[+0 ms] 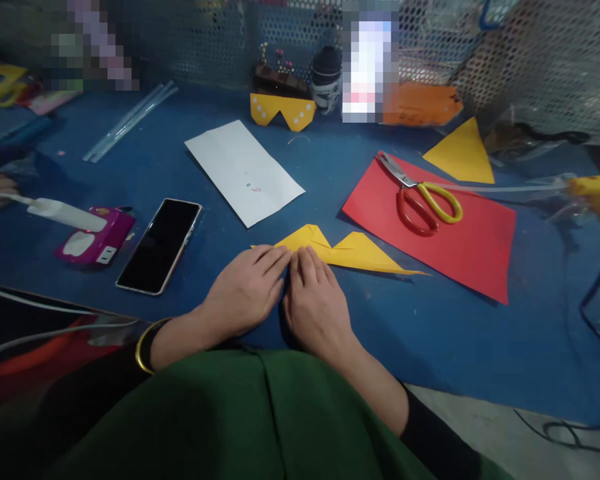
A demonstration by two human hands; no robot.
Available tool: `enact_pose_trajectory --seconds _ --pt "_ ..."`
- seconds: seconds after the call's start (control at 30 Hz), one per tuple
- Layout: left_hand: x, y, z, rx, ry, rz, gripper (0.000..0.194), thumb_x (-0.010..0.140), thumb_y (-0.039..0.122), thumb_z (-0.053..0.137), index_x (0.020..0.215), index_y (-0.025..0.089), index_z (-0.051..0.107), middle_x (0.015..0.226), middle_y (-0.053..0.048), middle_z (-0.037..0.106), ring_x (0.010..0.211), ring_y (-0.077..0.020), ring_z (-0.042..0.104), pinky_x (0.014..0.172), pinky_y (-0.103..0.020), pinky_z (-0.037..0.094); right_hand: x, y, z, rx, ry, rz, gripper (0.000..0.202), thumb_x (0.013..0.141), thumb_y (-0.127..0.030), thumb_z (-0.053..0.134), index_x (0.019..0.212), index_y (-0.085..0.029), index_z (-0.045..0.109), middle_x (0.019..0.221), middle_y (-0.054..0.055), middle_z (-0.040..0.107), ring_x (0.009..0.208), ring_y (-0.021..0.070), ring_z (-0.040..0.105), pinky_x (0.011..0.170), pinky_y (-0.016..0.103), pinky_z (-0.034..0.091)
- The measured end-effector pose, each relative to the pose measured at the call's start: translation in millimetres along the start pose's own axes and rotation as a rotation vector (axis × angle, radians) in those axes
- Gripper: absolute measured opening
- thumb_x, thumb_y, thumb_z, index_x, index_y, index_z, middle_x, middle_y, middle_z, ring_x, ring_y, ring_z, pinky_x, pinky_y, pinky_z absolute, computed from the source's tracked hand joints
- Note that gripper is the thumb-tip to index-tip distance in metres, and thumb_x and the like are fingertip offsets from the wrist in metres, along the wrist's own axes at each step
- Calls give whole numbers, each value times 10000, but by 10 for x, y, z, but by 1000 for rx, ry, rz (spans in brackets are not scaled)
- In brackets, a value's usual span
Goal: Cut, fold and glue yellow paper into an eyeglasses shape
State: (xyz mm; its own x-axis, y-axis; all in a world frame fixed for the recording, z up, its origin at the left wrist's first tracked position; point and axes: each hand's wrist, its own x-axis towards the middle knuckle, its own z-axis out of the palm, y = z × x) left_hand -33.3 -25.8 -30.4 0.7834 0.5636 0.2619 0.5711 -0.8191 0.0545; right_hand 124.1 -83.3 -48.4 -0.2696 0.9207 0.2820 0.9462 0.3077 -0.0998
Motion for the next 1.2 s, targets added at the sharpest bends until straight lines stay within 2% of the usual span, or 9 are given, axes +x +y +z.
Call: enact_pose_trajectory --seconds 0.13,0.4,0.5,0.63,0.77,0.9,1.0,1.1,1.2 --pt "-16 96 9 86 4 15 408 960 191 455 1274 -22 605 1252 -189 668 1099 -315 607 931 -454 497 -4 6 -14 -31 -2 -14 503 948 -203 410 1350 63 554 1389 256 587 1312 353 546 1066 473 486" --pt "-51 68 12 129 -68 -63 410 954 138 424 1284 -56 571 1195 -232 662 1098 -316 608 981 -452 496 102 -68 -5 -34 2 -40 500 915 -183 431 1331 54 576 1373 247 604 1292 344 564 1103 469 429" --pt "-54 57 16 82 -42 -96 394 948 141 444 1275 -29 583 1141 -221 665 1038 -298 616 950 -429 523 113 -83 16 -61 10 -59 486 921 -169 428 1329 47 579 1362 246 611 1309 337 548 1117 456 405" --pt "-58 58 6 70 -14 -112 395 938 150 446 1257 -23 603 1157 -235 657 1058 -313 612 945 -445 540 10 -24 -41 -114 4 -38 472 949 -202 428 1349 2 574 1407 210 590 1360 327 491 1120 459 385" --pt "-48 91 -16 60 -10 -131 416 925 137 427 1259 -33 607 1170 -243 656 1067 -313 620 977 -464 532 -127 132 -149 -177 39 60 442 934 -202 469 1320 -31 601 1325 198 647 1232 339 567 1005 476 436" --pt "-46 134 -22 64 -41 -140 487 904 205 466 1294 -63 583 1221 -252 646 1146 -346 603 1071 -500 472 -253 432 -244 -321 58 158 371 926 -192 465 1191 -21 659 1159 197 712 1010 305 657 903 456 461" --pt "-60 160 -21 76 -41 -139 522 907 247 467 1311 -64 576 1257 -260 637 1193 -352 596 1116 -514 428 -386 685 -305 -402 58 194 363 929 -196 463 1195 -45 658 1195 178 713 1031 304 665 912 449 459" --pt "-56 212 -30 109 -61 -142 548 928 302 463 1404 41 540 1282 -234 631 1230 -365 587 1133 -601 367 -515 847 -337 -419 49 200 388 932 -204 465 1242 -48 638 1247 184 699 1101 317 655 916 448 467" --pt "-9 297 -37 153 -87 -174 570 943 387 473 1452 133 518 1264 -223 633 1238 -407 580 1104 -674 341 -592 898 -333 -403 67 215 400 925 -206 475 1260 -56 632 1265 186 692 1128 335 651 924 465 478"
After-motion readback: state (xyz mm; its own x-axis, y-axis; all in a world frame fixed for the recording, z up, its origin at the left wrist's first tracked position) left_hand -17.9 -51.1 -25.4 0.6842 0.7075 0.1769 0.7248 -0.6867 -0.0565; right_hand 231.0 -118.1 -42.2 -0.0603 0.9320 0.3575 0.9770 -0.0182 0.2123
